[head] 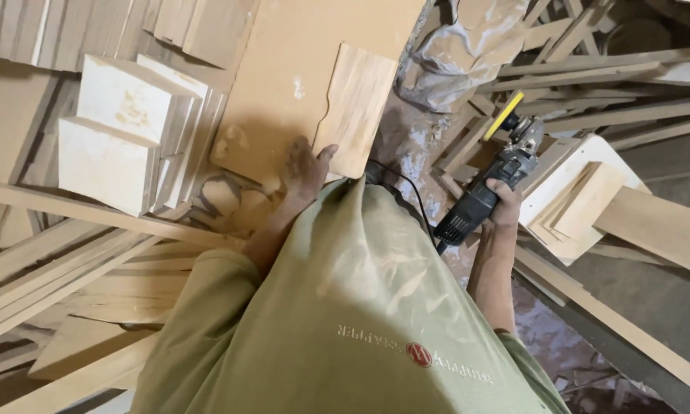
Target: Sanding small wooden pieces using a power sander in a workshop.
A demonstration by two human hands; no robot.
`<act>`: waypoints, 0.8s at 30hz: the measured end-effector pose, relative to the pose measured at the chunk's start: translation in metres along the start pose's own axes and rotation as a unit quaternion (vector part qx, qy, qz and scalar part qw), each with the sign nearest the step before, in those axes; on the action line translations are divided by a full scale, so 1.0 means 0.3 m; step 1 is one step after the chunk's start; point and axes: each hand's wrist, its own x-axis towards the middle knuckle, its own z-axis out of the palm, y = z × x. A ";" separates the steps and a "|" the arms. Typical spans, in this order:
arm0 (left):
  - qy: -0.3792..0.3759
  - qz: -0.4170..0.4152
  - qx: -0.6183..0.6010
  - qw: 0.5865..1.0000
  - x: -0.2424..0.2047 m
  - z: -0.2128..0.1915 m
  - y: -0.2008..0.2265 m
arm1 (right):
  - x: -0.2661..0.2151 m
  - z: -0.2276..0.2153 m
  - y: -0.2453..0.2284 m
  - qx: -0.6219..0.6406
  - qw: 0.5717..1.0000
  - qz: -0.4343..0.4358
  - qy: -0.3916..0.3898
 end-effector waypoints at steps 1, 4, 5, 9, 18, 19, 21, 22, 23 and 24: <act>-0.036 -0.018 -0.088 0.995 0.019 0.002 0.012 | 0.004 -0.005 -0.006 0.007 1.000 0.005 0.004; -0.026 -0.034 -0.071 0.997 0.198 0.156 -0.030 | 0.076 -0.151 0.093 0.007 1.000 -0.002 -0.004; -0.023 -0.034 -0.072 0.997 0.220 0.150 0.009 | 0.066 -0.134 0.078 0.008 1.000 -0.004 -0.006; -0.053 0.046 0.023 0.997 0.317 0.249 0.135 | 0.002 -0.073 0.040 0.013 1.000 -0.001 -0.007; -0.043 0.421 0.256 0.869 0.377 -0.121 0.672 | -0.014 -0.206 0.046 -0.002 0.998 -0.037 -0.058; -0.090 0.480 0.301 0.819 0.404 -0.137 0.710 | -0.022 -0.211 0.046 0.001 0.998 -0.038 -0.058; -0.134 0.472 0.318 0.811 0.446 -0.161 0.713 | -0.055 -0.202 0.028 0.008 0.997 -0.042 -0.060; -0.175 0.462 0.335 0.802 0.469 -0.177 0.714 | -0.069 -0.195 0.019 0.017 0.997 -0.046 -0.064; -0.174 0.460 0.334 0.804 0.464 -0.216 0.703 | -0.071 -0.196 0.009 0.016 0.997 -0.045 -0.067; -0.156 0.447 0.362 0.803 0.458 -0.255 0.691 | -0.072 -0.198 -0.002 0.023 0.995 -0.048 -0.084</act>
